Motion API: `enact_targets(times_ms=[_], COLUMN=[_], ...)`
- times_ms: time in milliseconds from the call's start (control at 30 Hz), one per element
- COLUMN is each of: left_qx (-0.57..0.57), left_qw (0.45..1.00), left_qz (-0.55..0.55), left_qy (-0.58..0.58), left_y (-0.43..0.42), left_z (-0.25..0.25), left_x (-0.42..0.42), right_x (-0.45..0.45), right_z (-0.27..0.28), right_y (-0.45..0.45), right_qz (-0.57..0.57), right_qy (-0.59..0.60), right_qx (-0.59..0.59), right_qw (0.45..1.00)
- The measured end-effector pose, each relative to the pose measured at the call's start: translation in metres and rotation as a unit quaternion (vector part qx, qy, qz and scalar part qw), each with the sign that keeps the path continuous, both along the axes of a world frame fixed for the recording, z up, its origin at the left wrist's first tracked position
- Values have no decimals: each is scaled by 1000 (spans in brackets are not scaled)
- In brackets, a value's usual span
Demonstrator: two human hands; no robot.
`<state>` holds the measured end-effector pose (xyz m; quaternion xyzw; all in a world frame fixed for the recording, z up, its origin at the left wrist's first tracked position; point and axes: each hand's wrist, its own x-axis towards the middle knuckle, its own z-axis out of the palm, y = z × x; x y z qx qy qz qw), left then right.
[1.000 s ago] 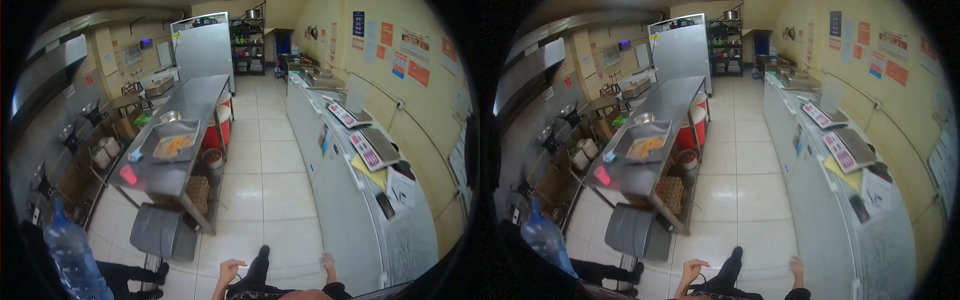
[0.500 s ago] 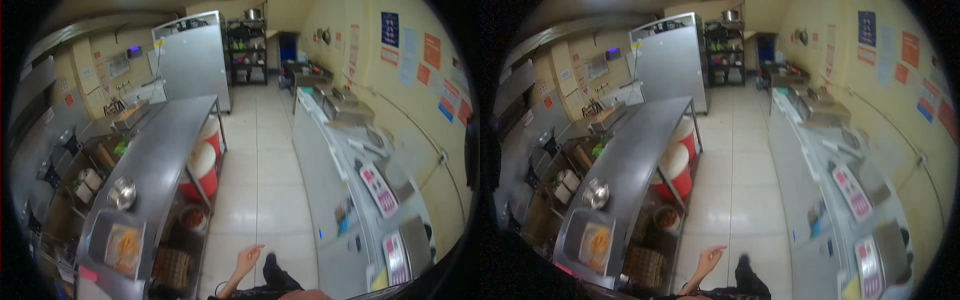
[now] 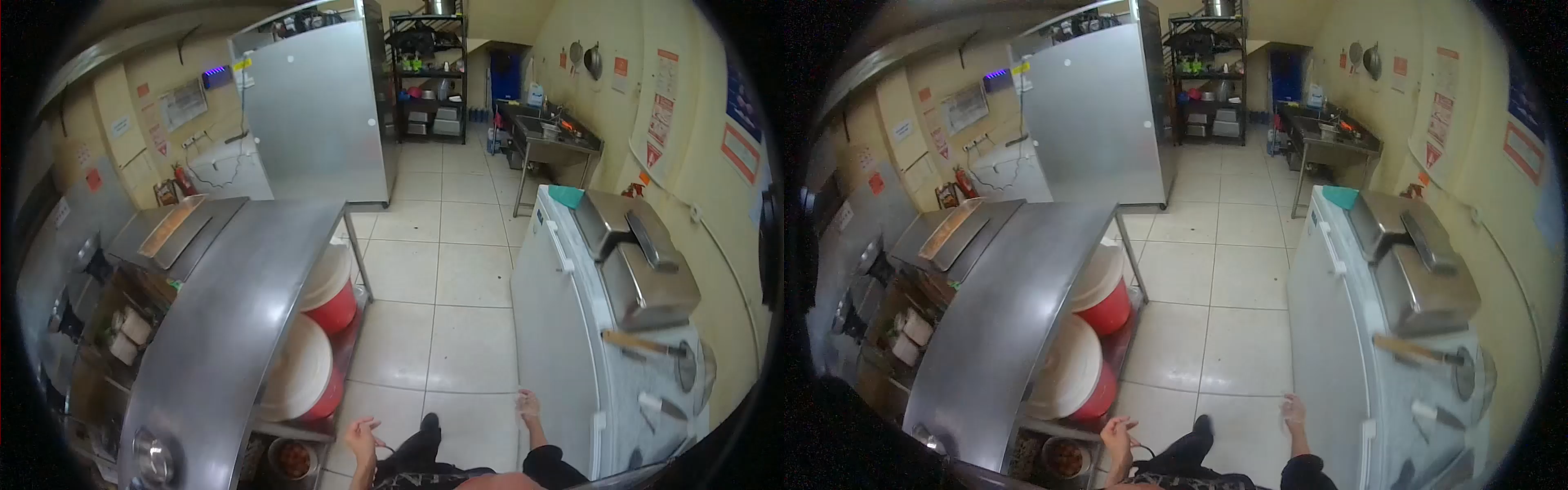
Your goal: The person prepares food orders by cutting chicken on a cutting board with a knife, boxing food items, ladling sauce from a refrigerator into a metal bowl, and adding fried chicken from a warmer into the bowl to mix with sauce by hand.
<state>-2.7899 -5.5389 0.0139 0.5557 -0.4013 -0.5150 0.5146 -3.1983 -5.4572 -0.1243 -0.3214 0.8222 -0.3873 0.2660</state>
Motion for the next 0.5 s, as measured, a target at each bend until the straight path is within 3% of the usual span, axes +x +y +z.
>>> enact_targets(times_ms=[33,67,100,133,200,367,467,500], left_qx=[23,36,45,0,-70,-91,-113,-46], left_qw=[999,996,996,998,995,986,989,995], left_qz=[-28,-73,-78,-64,-74,-131,-91,-77], left_qy=[19,-19,-15,-4,1,41,-15,-32], left_y=[-36,-85,-125,-175,-271,-485,-605,-645], left_z=[-5,-10,0,18,46,28,13,15], left_x=[-18,-33,-61,-92,-150,-271,-336,-352], right_x=[-20,-42,-45,-43,-51,-124,-188,-212], right_z=[-55,-113,-128,-117,-113,-124,-133,-137], right_y=[-12,-25,-31,-41,-82,-273,-416,-465], right_qz=[-60,-150,-64,44,120,146,165,175], right_qy=[-203,-382,-289,-123,-57,-51,-39,-29], right_qx=[-72,-140,-35,113,234,308,324,321], right_qw=[975,901,954,985,963,939,931,930])
